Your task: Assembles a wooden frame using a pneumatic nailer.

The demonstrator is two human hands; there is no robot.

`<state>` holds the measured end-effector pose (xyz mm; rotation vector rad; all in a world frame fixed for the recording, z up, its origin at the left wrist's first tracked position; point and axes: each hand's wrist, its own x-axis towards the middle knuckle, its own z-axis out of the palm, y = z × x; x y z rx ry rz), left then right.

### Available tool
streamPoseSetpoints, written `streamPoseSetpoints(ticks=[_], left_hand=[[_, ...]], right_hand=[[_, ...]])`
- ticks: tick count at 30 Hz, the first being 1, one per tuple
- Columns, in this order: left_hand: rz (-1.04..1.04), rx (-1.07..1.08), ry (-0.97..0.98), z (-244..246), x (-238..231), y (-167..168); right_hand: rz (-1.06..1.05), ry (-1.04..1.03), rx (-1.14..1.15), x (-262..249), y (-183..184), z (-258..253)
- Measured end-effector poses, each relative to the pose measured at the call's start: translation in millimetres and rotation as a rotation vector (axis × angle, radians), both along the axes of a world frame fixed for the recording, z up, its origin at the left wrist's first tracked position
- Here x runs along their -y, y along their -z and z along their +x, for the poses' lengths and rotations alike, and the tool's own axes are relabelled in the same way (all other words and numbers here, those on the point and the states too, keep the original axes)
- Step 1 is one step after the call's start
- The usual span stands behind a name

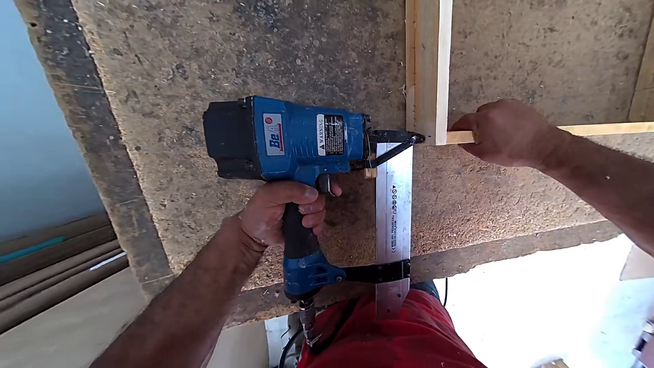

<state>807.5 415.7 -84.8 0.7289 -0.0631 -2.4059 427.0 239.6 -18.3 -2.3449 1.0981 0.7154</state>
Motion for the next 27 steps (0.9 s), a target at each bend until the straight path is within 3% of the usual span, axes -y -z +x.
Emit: streamPoseSetpoints(ticks=[13, 22, 27], left_hand=[[-0.018, 0.008, -0.006, 0, -5, -1], [0.109, 0.018, 0.003, -6, 1, -5], [0.019, 0.055, -0.045, -9, -4, -13]], right_hand=[[0.01, -0.003, -0.002, 0, 1, -1], [-0.003, -0.026, 0.032, 0, 0, -3], [-0.003, -0.031, -0.032, 2, -4, 1]])
